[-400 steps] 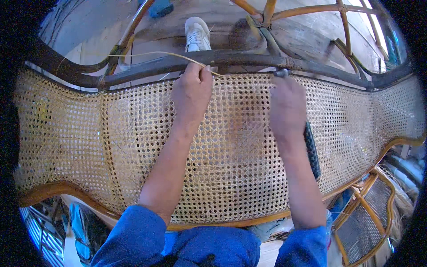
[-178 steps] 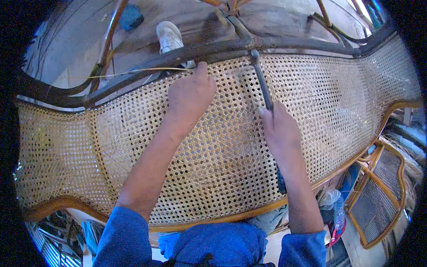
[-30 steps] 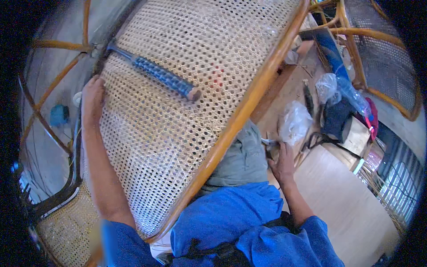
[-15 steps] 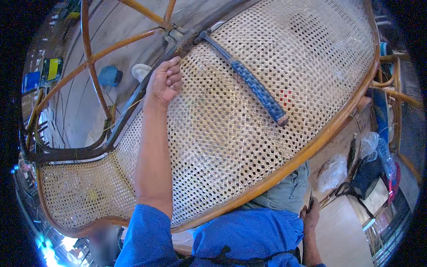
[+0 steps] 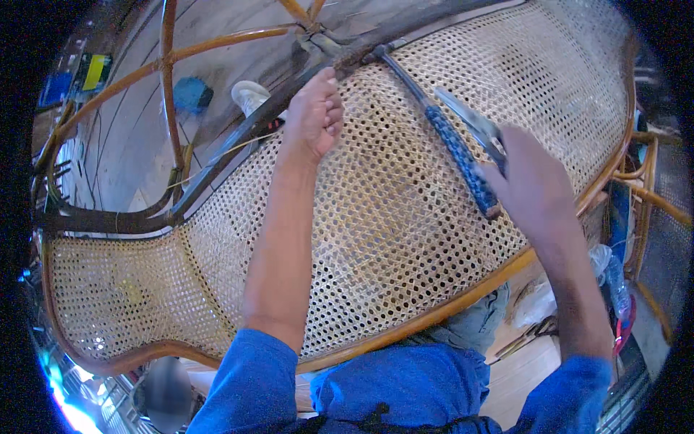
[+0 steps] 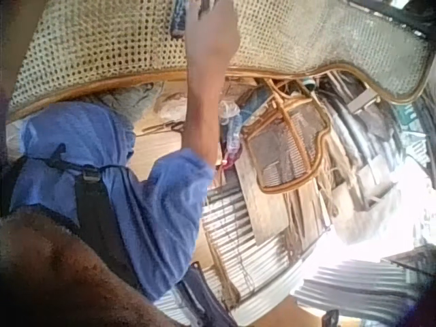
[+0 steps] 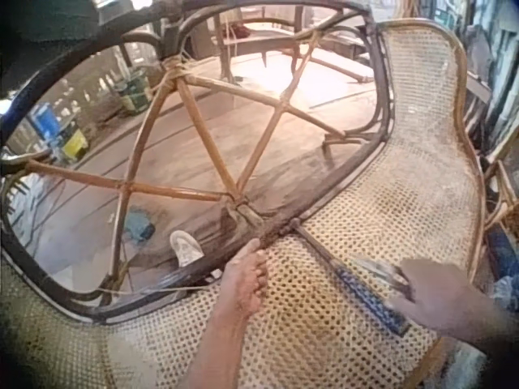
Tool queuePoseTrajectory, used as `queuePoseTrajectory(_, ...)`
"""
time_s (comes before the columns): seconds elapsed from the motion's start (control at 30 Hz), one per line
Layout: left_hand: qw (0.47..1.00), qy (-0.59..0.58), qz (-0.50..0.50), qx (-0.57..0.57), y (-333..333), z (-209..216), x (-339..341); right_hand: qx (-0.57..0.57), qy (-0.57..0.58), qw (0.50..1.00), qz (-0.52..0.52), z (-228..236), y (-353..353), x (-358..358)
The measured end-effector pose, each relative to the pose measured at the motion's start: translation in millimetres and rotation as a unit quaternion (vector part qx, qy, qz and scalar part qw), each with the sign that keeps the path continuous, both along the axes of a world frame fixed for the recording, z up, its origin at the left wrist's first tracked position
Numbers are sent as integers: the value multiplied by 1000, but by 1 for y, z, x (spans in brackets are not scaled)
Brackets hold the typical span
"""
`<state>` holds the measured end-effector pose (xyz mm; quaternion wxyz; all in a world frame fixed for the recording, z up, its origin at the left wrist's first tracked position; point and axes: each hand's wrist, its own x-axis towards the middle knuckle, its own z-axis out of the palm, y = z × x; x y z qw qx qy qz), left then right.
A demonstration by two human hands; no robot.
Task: The person weaves a thin cane strip into the frame of a rattan chair seat. They use a hammer to tap the strip into place and pull it tight, working methodically along the edge of the seat.
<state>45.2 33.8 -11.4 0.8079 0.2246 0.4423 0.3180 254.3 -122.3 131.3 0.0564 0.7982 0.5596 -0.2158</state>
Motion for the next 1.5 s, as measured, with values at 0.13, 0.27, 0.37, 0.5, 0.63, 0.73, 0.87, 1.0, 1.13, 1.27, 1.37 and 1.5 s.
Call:
queuePoseTrajectory(0.13, 987, 130, 77, 61, -15, 19, -23, 55, -70, 988, 124, -38, 73, -16)
queuePoseTrajectory(0.27, 721, 461, -23, 517, -36, -32, -29, 57, -88, 978, 183, -72, 108, -35)
queuePoseTrajectory(0.37, 707, 503, -194, 457, -52, 5, -4, 78, -110, 965, 225, -92, 114, -44)
queuePoseTrajectory(0.5, 708, 532, -189, 425, -51, 7, 3, 94, -116, 957, 248, -95, 119, -58)
queuePoseTrajectory(0.63, 704, 519, -195, 444, -46, 3, 9, 82, -146, 954, 249, -93, 122, -68)
queuePoseTrajectory(0.73, 689, 522, -208, 458, -42, -1, 11, 57, -169, 952, 250, -88, 124, -75)
queuePoseTrajectory(0.87, 710, 509, -176, 453, -43, -2, 11, 112, -119, 926, 339, -97, 127, -54)
queuePoseTrajectory(1.0, 735, 495, -126, 446, -43, -10, 9, 16, -174, 927, 332, -86, 145, -71)
queuePoseTrajectory(1.13, 817, 427, -49, 384, -40, -4, 1, -18, -164, 940, 298, -71, 148, -74)
queuePoseTrajectory(1.27, 860, 413, -16, 298, -21, -7, -4, 38, -84, 980, 177, -59, 117, -55)
queuePoseTrajectory(1.37, 811, 466, -116, 334, -13, -8, -8, -1, -24, 999, -25, -22, 54, -41)
queuePoseTrajectory(1.5, 730, 523, -245, 366, -11, 0, 9, 64, 144, 948, -278, 3, -98, 8)
